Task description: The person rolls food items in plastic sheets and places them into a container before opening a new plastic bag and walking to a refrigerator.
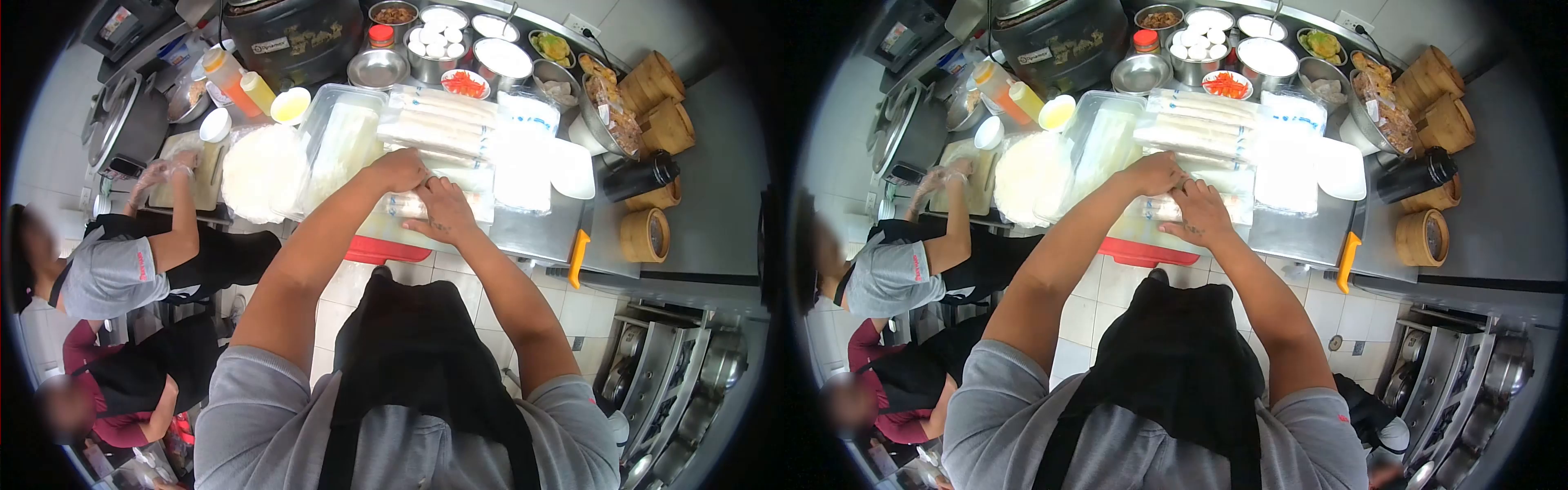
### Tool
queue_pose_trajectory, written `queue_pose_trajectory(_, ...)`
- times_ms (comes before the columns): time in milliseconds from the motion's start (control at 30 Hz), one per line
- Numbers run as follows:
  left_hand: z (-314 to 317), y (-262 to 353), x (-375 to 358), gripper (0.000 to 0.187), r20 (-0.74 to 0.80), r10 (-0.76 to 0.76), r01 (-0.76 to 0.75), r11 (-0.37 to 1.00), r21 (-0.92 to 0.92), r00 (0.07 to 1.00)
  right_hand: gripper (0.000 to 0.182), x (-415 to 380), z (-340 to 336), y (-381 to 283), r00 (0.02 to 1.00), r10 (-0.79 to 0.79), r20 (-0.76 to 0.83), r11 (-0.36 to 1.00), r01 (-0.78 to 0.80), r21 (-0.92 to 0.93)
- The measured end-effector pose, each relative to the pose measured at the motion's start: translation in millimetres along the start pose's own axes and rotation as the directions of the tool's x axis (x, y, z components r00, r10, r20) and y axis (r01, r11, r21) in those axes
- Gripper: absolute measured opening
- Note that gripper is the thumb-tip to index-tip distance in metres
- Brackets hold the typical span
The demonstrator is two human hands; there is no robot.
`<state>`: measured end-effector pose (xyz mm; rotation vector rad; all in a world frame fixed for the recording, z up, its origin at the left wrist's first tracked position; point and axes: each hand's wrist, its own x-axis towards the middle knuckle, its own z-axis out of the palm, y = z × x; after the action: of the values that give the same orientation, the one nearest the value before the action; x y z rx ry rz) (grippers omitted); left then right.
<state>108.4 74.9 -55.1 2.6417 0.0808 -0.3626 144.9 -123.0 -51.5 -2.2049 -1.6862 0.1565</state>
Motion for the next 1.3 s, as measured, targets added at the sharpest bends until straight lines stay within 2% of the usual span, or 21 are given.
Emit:
queue_pose_trajectory(200, -4.1, 9.6, -7.8, 0.044, -0.041, -0.026, 0.025, 1.000, -0.017, 0.999, 0.068, -2.8, -3.0, -6.7, 0.993, 0.046, 0.109, 0.999, -0.049, 0.021)
queue_pose_trajectory(333, 1.9, 3.5, -2.4, 0.047, -0.038, -0.008, 0.008, 1.000, 0.003, 0.999, 0.068, 5.9, 4.6, -12.5, 1.000, 0.002, 0.008, 1.000, -0.002, 0.025)
queue_pose_trajectory(533, -1.5, 12.7, -8.2, 0.054, -0.005, -0.084, 0.084, 0.996, -0.008, 0.996, 0.070, 7.9, 8.5, -26.2, 0.999, 0.041, 0.033, 0.999, -0.040, -0.024)
queue_pose_trajectory(600, 7.0, 7.7, -4.1, 0.055, -0.015, -0.084, 0.084, 0.996, -0.009, 0.996, 0.066, 7.8, 4.2, -28.9, 0.992, 0.070, 0.101, 0.997, -0.071, 0.006)
queue_pose_trajectory(700, 18.8, 2.7, -0.1, 0.052, -0.151, -0.089, 0.101, 0.992, 0.070, 0.985, 0.064, 8.0, 5.5, -30.1, 0.992, 0.078, 0.104, 0.997, -0.077, -0.013)
queue_pose_trajectory(733, 13.5, 8.0, 2.3, 0.047, -0.018, 0.009, -0.005, 0.983, 0.185, 1.000, 0.064, 3.2, 8.8, -26.6, 0.992, 0.067, 0.107, 0.998, -0.066, -0.013)
queue_pose_trajectory(767, 4.9, 11.3, 2.2, 0.041, 0.114, 0.075, -0.105, 0.953, 0.286, 0.991, 0.064, -2.9, 12.7, -18.2, 1.000, 0.003, 0.019, 0.998, -0.004, 0.065)
queue_pose_trajectory(800, 36.0, -12.3, 18.2, 0.031, 0.113, 0.218, -0.246, 0.881, 0.405, 0.969, 0.064, 0.7, 17.6, -13.6, 0.993, -0.087, -0.080, 0.984, 0.098, 0.148)
queue_pose_trajectory(833, 52.1, -14.6, 17.9, 0.034, -0.063, 0.152, -0.124, 0.940, 0.317, 0.986, 0.064, -4.0, 22.8, -4.0, 0.995, -0.072, -0.064, 0.973, 0.084, 0.217)
queue_pose_trajectory(867, 56.9, -14.4, 20.1, 0.039, -0.066, 0.018, -0.013, 0.997, 0.074, 0.998, 0.066, -4.8, 17.8, 0.3, 0.964, -0.160, -0.213, 0.932, 0.219, 0.288)
queue_pose_trajectory(900, 30.5, 15.7, -1.7, 0.044, -0.037, -0.217, 0.211, 0.969, -0.130, 0.975, 0.062, -11.1, 13.4, 3.6, 0.960, -0.149, -0.238, 0.966, 0.192, 0.173)
queue_pose_trajectory(933, 47.4, 13.5, 2.6, 0.042, -0.231, -0.227, 0.228, 0.973, -0.025, 0.946, 0.063, -14.8, 20.4, 16.9, 0.969, -0.146, -0.200, 0.980, 0.169, 0.103)
queue_pose_trajectory(967, 59.5, 1.4, 20.6, 0.038, -0.093, -0.214, 0.219, 0.975, 0.048, 0.972, 0.063, -13.1, 8.2, 13.9, 0.982, -0.153, -0.111, 0.976, 0.168, 0.139)
queue_pose_trajectory(1000, 48.7, 11.0, 11.6, 0.035, -0.055, -0.208, 0.211, 0.976, 0.057, 0.977, 0.067, -16.3, 13.1, 18.0, 0.989, -0.105, -0.100, 0.993, 0.110, 0.046)
queue_pose_trajectory(1067, 36.1, 30.1, -7.4, 0.036, -0.168, -0.284, 0.290, 0.957, 0.009, 0.944, 0.072, -20.0, 7.5, 17.0, 0.971, -0.211, -0.111, 0.978, 0.210, -0.017)
queue_pose_trajectory(1100, 27.6, 36.8, -12.6, 0.037, -0.106, -0.373, 0.368, 0.927, -0.068, 0.922, 0.073, -23.8, 9.0, 18.4, 0.950, -0.274, -0.146, 0.962, 0.273, -0.028)
queue_pose_trajectory(1133, 26.3, 41.4, -14.6, 0.037, -0.139, -0.401, 0.393, 0.916, -0.085, 0.905, 0.073, -23.9, 23.4, 31.5, 0.928, -0.323, -0.186, 0.944, 0.303, -0.128)
queue_pose_trajectory(1167, 24.2, 47.3, -18.2, 0.037, -0.167, -0.418, 0.407, 0.908, -0.097, 0.893, 0.070, -25.3, 23.4, 30.9, 0.931, -0.316, -0.185, 0.949, 0.305, -0.085)
queue_pose_trajectory(1200, 19.4, 51.6, -20.2, 0.042, -0.136, -0.434, 0.423, 0.900, -0.104, 0.891, 0.067, -26.7, 18.8, 23.7, 0.949, -0.267, -0.166, 0.961, 0.250, -0.115)
queue_pose_trajectory(1233, 13.8, 51.3, -20.3, 0.050, -0.093, -0.444, 0.433, 0.894, -0.116, 0.891, 0.067, -22.2, 17.5, 22.2, 0.938, -0.295, -0.182, 0.955, 0.283, -0.094)
queue_pose_trajectory(1300, 19.5, 57.2, -22.6, 0.045, -0.151, -0.461, 0.446, 0.887, -0.120, 0.875, 0.065, -19.9, 14.6, 25.3, 0.940, -0.320, -0.122, 0.947, 0.313, -0.072)
